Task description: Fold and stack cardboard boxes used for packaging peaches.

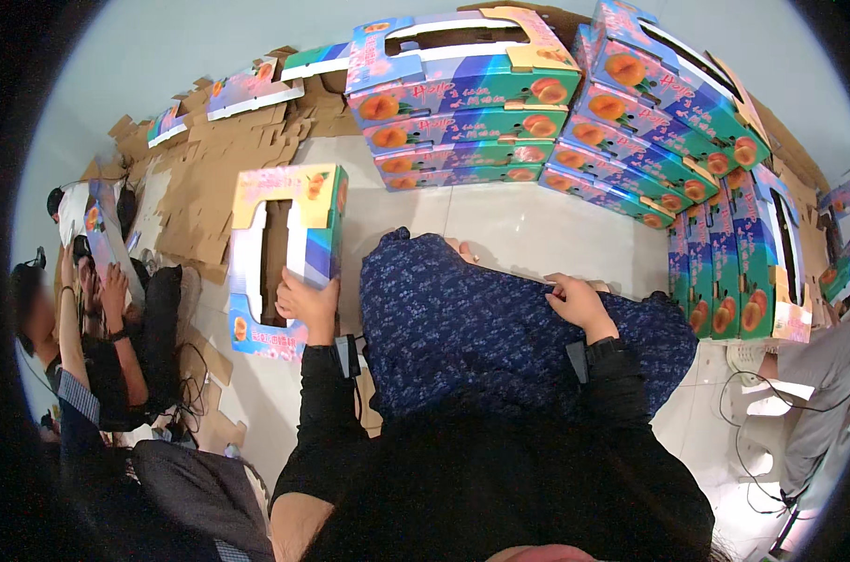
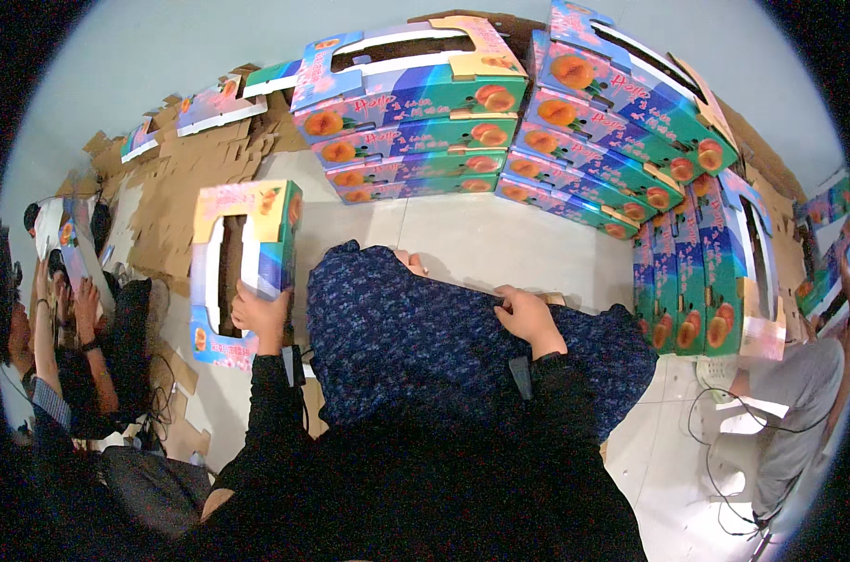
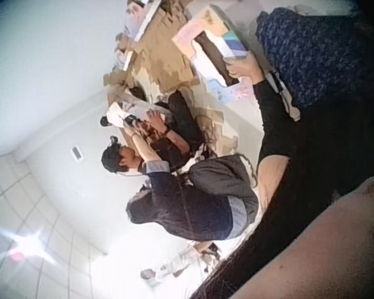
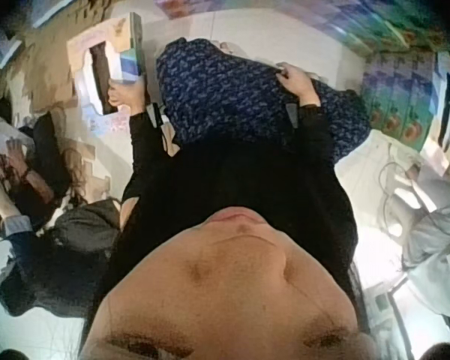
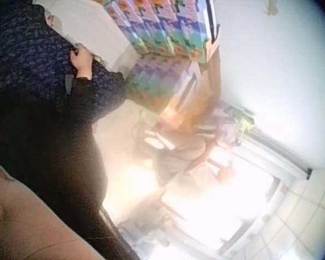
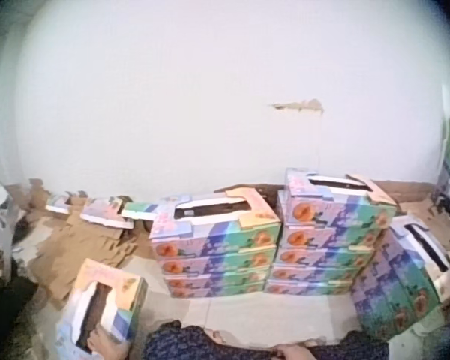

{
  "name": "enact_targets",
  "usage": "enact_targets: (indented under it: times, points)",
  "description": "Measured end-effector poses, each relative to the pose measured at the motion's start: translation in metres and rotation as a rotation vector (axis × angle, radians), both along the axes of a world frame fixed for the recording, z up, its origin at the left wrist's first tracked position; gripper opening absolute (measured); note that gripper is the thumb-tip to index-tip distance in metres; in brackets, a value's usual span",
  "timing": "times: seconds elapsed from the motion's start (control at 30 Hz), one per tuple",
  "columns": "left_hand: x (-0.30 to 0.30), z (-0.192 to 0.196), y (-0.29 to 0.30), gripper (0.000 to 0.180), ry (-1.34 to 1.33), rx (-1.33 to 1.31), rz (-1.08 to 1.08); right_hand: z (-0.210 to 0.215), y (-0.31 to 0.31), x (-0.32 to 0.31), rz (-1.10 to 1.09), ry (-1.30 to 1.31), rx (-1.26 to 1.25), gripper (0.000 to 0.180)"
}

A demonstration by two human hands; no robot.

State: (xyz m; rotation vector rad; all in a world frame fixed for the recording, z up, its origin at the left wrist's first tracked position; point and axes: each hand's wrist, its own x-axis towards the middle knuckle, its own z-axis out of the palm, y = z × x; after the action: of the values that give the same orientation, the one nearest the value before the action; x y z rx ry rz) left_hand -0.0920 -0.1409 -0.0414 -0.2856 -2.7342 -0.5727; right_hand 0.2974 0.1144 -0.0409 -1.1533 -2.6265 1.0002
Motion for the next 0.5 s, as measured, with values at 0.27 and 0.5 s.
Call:
enact_targets:
  times: [0.27,0.5]
  points:
    - [0.038,0.075,0.005,0.097,0.471,0.140,-0.342,0.023,-0.011,-0.012,-0.030,0.296,0.013,0.042]
    - [0.072,0.108,0.023,0.089,0.562,0.122,-0.644,0.044,-0.008,-0.006,-0.028,0.700,-0.347,0.056]
